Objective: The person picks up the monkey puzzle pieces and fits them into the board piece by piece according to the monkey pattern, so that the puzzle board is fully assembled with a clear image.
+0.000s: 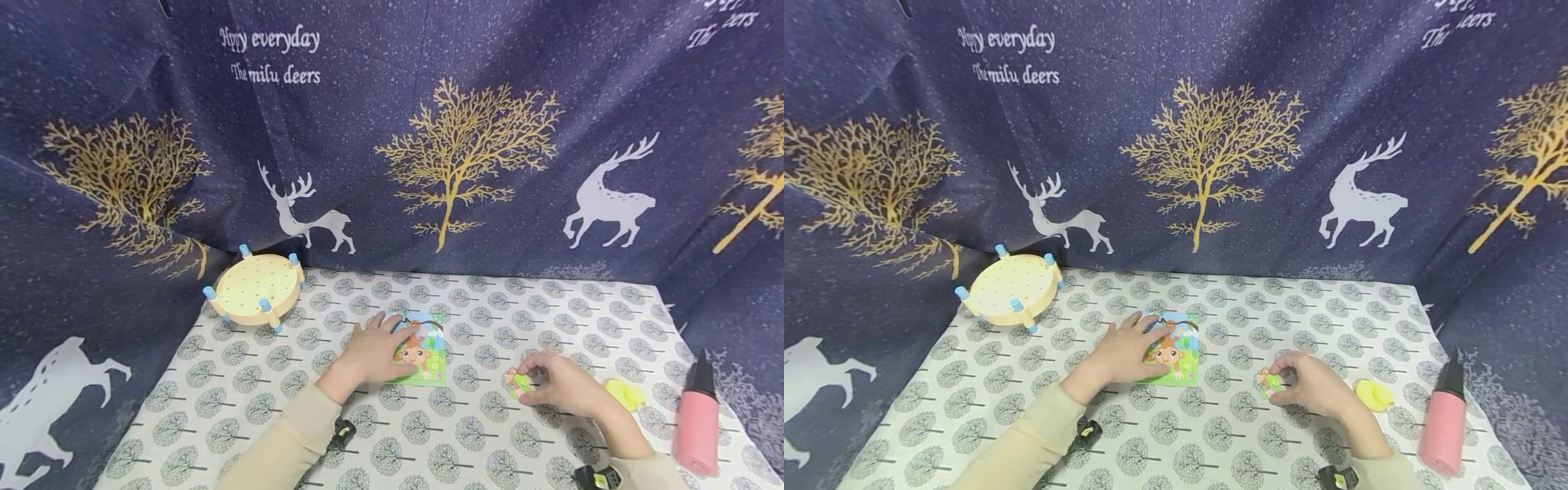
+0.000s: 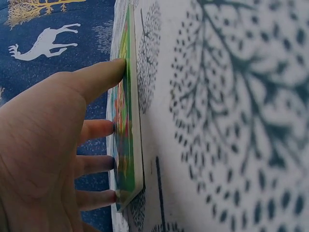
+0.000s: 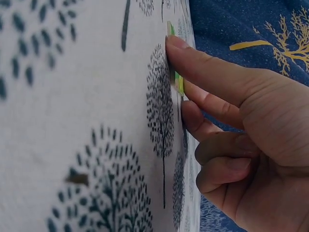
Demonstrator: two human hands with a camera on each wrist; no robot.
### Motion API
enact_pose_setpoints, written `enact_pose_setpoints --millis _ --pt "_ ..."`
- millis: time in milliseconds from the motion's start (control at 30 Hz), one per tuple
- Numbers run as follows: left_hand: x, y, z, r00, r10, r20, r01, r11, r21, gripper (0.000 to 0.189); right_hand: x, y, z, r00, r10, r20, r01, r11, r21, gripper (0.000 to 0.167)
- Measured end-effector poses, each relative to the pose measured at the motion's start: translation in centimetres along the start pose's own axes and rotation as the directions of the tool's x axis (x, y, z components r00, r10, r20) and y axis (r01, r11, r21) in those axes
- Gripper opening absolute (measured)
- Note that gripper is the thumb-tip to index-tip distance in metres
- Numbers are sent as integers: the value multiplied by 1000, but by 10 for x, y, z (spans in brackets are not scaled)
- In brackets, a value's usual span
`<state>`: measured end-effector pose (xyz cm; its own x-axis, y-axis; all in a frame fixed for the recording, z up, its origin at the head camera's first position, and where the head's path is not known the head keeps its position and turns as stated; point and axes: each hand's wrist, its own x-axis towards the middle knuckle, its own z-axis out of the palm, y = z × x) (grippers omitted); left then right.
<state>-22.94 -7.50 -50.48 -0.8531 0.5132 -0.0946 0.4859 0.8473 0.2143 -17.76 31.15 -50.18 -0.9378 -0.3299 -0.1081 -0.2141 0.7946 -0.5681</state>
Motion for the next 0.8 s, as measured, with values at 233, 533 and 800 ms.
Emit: enact_pose_setpoints --millis 233,533,800 --pt "0 0 2 1000 -12 -2 12 1000 -14 84 0 0 2 1000 -2 -5 2 1000 2 48" --pt "1 -1 4 1000 -14 -4 14 1000 -12 85 -3 -2 3 1000 4 -29 -5 1000 -13 47" --pt "1 -1 3 1000 0 -16 0 1000 -6 84 -8 0 -1 998 -37 -49 38 999 15 35"
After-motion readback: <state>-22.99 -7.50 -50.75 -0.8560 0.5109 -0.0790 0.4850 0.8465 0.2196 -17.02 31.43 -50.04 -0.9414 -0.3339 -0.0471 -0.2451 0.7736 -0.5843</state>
